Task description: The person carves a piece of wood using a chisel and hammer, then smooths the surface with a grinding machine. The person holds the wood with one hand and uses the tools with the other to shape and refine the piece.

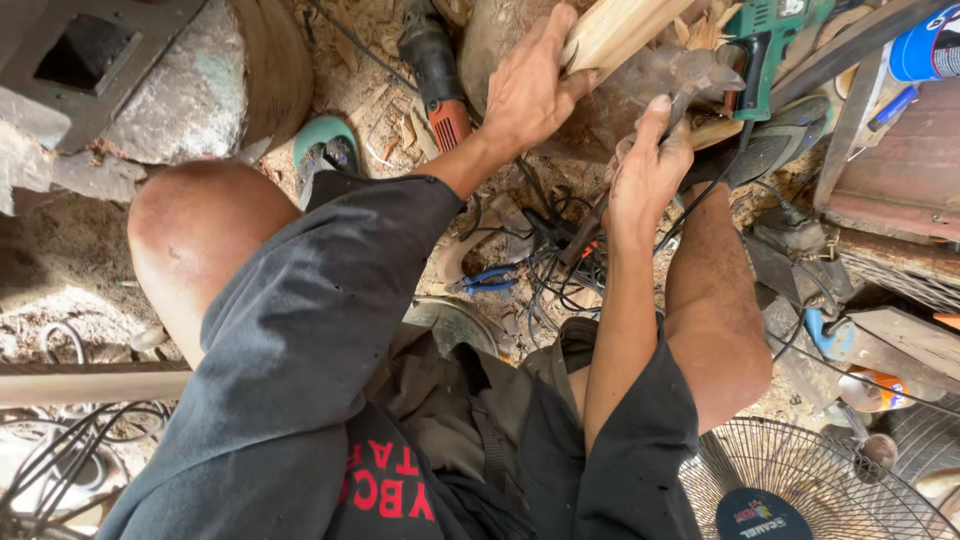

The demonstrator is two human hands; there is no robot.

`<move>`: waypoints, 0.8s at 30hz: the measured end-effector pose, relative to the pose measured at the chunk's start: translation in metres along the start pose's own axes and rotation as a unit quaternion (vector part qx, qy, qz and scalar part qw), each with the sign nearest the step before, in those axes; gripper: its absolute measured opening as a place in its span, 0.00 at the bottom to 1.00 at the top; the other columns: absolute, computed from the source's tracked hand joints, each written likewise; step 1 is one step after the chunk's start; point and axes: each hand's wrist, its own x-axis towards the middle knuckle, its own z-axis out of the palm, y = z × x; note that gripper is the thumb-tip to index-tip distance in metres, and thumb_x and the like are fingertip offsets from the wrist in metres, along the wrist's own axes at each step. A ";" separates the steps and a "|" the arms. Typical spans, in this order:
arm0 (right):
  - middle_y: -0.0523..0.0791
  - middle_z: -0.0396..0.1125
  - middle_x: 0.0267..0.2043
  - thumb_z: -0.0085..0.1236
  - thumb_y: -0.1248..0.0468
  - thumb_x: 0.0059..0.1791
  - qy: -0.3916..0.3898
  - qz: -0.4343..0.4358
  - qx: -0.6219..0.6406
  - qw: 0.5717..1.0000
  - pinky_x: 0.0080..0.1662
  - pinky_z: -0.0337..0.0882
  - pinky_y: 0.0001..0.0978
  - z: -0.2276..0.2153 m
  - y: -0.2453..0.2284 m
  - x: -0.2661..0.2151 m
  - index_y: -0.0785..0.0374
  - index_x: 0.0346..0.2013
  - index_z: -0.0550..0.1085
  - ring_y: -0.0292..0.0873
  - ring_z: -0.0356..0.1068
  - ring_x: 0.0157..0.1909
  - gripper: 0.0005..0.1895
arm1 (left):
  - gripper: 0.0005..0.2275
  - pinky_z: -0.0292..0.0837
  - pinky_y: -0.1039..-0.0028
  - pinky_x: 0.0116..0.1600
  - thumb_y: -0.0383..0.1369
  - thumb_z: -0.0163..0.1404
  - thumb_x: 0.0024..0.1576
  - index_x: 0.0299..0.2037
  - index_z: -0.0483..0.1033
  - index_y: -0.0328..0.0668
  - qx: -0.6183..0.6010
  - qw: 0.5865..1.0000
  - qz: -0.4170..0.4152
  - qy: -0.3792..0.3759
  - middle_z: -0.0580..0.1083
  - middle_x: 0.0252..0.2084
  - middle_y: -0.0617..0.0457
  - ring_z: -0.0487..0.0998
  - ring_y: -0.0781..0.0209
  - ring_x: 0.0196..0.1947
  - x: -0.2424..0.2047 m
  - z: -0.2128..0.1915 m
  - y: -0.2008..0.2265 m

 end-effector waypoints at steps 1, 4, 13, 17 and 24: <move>0.36 0.54 0.21 0.48 0.50 0.60 0.005 0.001 -0.002 1.000 0.20 0.52 0.27 0.000 0.000 0.002 0.62 0.37 0.65 0.31 0.52 0.18 0.18 | 0.23 0.71 0.49 0.55 0.37 0.59 0.57 0.58 0.62 0.45 -0.006 1.000 -0.004 -0.001 0.74 0.56 0.42 0.76 0.36 0.54 0.003 0.000 0.002; 0.36 0.54 0.20 0.48 0.50 0.60 0.010 0.010 -0.007 1.000 0.20 0.53 0.27 -0.002 0.002 0.001 0.62 0.36 0.66 0.31 0.52 0.17 0.19 | 0.22 0.72 0.51 0.54 0.38 0.57 0.57 0.57 0.62 0.45 -0.018 0.999 -0.039 -0.019 0.76 0.56 0.43 0.78 0.39 0.52 0.007 -0.001 0.003; 0.41 0.59 0.24 0.47 0.51 0.62 0.017 -0.126 -0.207 0.970 0.28 0.60 0.31 0.004 0.021 0.006 0.65 0.37 0.70 0.36 0.59 0.24 0.20 | 0.29 0.71 0.62 0.62 0.47 0.58 0.56 0.61 0.67 0.34 -0.120 0.980 -0.160 -0.010 0.77 0.56 0.35 0.79 0.43 0.56 0.035 0.000 -0.033; 0.45 0.66 0.35 0.45 0.52 0.65 0.008 -0.297 -0.269 0.916 0.40 0.68 0.37 0.003 0.024 0.007 0.70 0.50 0.70 0.42 0.67 0.35 0.21 | 0.28 0.71 0.60 0.59 0.47 0.57 0.56 0.58 0.69 0.31 -0.103 0.983 -0.149 0.010 0.77 0.53 0.33 0.78 0.38 0.55 0.036 0.011 -0.043; 0.46 0.67 0.29 0.45 0.54 0.64 0.038 -0.282 -0.254 0.924 0.32 0.67 0.37 0.014 0.033 0.017 0.68 0.44 0.69 0.39 0.65 0.28 0.18 | 0.23 0.73 0.53 0.50 0.51 0.55 0.59 0.46 0.75 0.33 0.004 0.995 -0.100 0.005 0.78 0.42 0.33 0.78 0.35 0.46 0.038 0.020 -0.054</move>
